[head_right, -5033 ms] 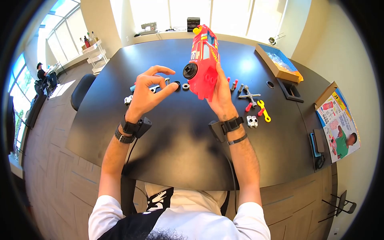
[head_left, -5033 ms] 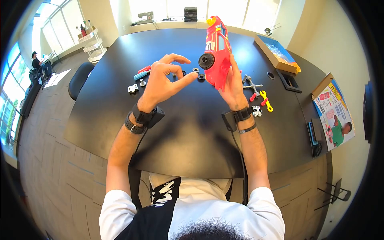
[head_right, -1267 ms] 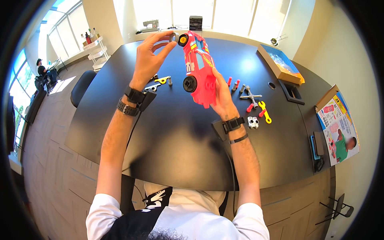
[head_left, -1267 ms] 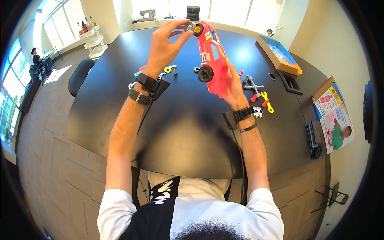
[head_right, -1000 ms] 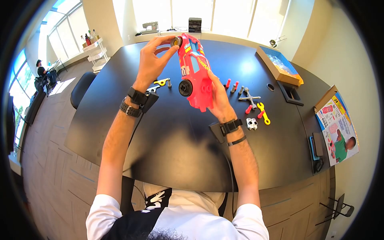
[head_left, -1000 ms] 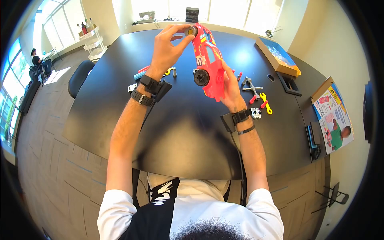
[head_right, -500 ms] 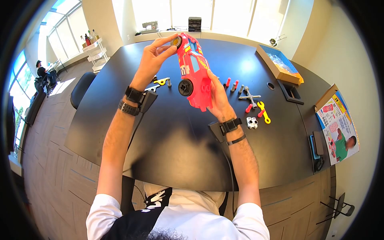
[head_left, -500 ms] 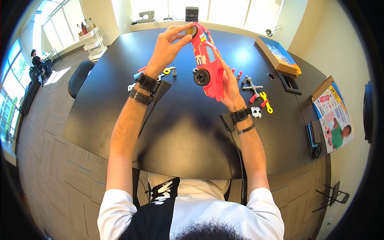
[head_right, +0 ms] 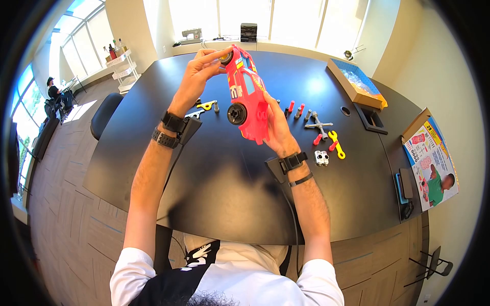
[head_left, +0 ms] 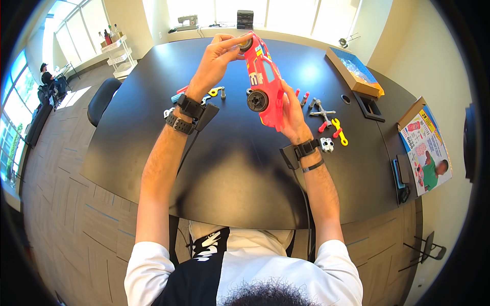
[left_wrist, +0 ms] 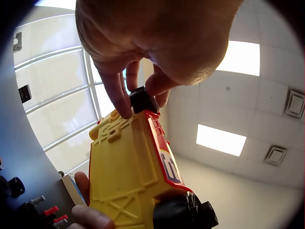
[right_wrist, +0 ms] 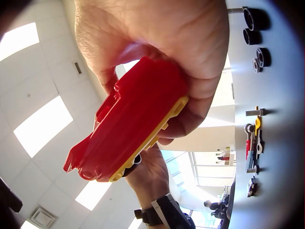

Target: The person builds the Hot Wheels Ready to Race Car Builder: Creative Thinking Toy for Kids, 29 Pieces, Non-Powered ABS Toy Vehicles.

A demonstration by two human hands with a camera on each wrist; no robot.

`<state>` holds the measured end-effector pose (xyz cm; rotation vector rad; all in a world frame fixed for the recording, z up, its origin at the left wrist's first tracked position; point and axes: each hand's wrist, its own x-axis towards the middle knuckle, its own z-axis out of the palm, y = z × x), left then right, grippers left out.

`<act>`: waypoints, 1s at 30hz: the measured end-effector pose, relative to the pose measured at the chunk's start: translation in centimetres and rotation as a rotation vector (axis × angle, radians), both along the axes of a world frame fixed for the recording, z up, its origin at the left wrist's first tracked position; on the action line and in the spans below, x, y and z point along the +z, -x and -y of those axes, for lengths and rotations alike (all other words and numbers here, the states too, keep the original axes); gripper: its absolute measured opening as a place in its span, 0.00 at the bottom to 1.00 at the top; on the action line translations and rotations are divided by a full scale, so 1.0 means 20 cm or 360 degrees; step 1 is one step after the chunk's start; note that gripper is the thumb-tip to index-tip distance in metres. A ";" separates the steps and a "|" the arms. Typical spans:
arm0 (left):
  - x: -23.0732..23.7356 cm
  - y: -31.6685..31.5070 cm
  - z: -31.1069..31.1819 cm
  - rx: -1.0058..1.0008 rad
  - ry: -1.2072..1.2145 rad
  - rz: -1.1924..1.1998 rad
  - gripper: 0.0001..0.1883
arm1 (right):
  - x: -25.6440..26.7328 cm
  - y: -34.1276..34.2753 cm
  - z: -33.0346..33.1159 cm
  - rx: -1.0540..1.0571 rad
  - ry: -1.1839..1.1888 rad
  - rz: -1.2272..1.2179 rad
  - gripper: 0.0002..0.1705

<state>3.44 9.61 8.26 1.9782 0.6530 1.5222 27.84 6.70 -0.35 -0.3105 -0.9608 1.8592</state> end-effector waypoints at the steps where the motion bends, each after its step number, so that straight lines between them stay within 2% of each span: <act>1: 0.00 0.00 -0.01 0.0000 0.0001 0.0000 0.22 | -0.01 -0.01 -0.01 0.0000 0.0001 0.0000 0.40; 7: 0.00 0.01 -0.01 -0.0007 0.0010 0.0011 0.22 | -0.04 -0.02 -0.03 0.0124 0.0006 -0.0025 0.39; 10: 0.00 0.00 -0.02 0.0075 -0.0040 -0.0005 0.21 | -0.03 -0.02 -0.03 0.0119 0.0020 -0.0027 0.39; 12: -0.03 -0.01 -0.05 0.0242 -0.0228 -0.0032 0.21 | -0.03 -0.02 -0.02 0.0124 0.0022 -0.0031 0.40; 15: 0.00 -0.04 0.01 0.0221 -0.0114 0.0181 0.22 | -0.02 -0.02 -0.02 0.0117 0.0024 -0.0038 0.40; 25: -0.02 -0.03 -0.01 0.0242 -0.0133 0.0191 0.19 | -0.01 -0.01 -0.01 0.0052 0.0045 -0.0040 0.41; 30: -0.01 -0.02 0.00 0.0188 -0.0151 0.0077 0.20 | -0.02 -0.02 -0.01 0.0042 0.0031 0.0001 0.41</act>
